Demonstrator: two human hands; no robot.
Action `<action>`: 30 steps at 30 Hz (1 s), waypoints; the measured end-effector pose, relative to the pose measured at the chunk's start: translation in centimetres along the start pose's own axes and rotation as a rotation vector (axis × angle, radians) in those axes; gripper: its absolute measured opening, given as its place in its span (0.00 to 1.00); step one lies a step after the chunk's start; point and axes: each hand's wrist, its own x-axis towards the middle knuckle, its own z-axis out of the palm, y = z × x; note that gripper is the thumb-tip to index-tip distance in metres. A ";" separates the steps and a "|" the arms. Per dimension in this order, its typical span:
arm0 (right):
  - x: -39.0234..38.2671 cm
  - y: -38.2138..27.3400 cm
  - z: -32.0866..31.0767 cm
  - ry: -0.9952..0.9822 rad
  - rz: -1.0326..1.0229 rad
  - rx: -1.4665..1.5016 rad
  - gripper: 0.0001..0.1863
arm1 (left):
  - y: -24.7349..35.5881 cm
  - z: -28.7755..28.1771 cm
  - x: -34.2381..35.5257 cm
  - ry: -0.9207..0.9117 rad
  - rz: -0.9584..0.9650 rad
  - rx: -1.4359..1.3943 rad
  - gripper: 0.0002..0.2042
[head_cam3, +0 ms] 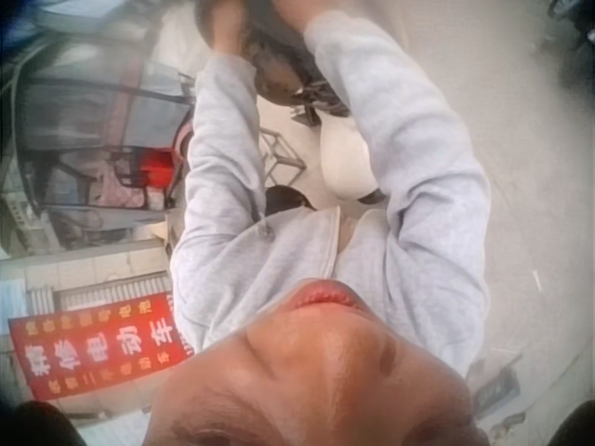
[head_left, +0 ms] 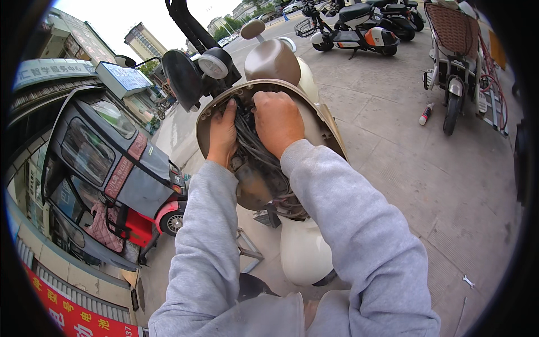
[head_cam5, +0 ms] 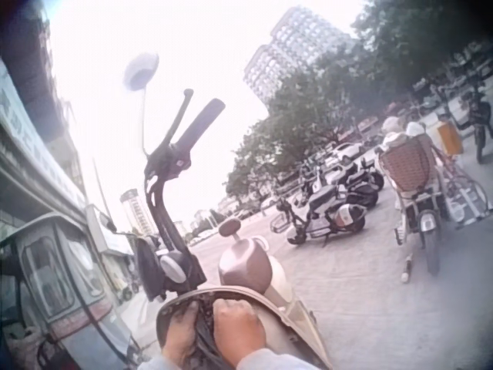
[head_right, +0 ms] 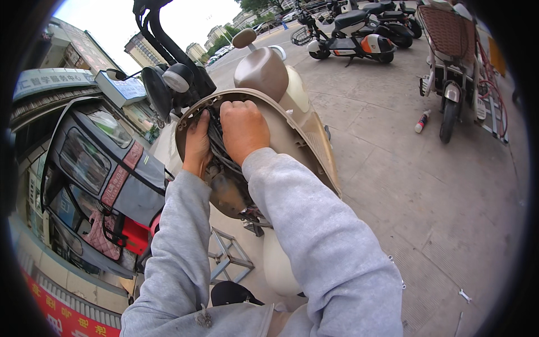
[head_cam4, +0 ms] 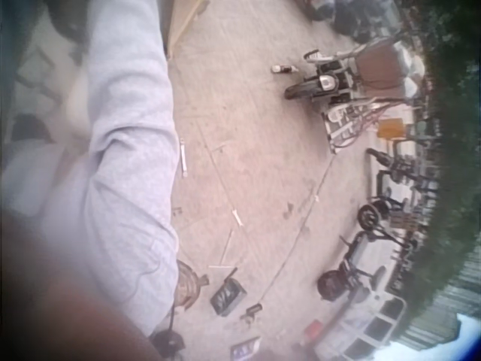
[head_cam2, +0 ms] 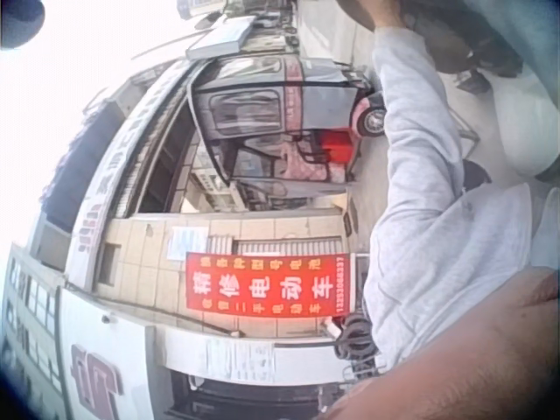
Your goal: The person reassembles the front of a scooter by installing the handlebar assembly, routing wires, and fitting the front fairing. They use a wrench to tighten bolts and connect electrical components before snapping the body panel into place.
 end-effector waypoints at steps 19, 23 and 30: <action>1.5 -0.7 0.6 0.007 0.137 -0.006 0.07 | -0.8 -0.5 -0.3 -0.004 -0.024 -0.043 0.23; 0.9 -0.7 -0.8 0.070 0.184 0.176 0.08 | -0.7 -0.1 -0.4 0.008 0.049 0.069 0.25; 11.7 -0.6 -4.2 0.053 0.018 0.559 0.16 | -0.9 0.5 -0.9 0.172 0.095 0.256 0.26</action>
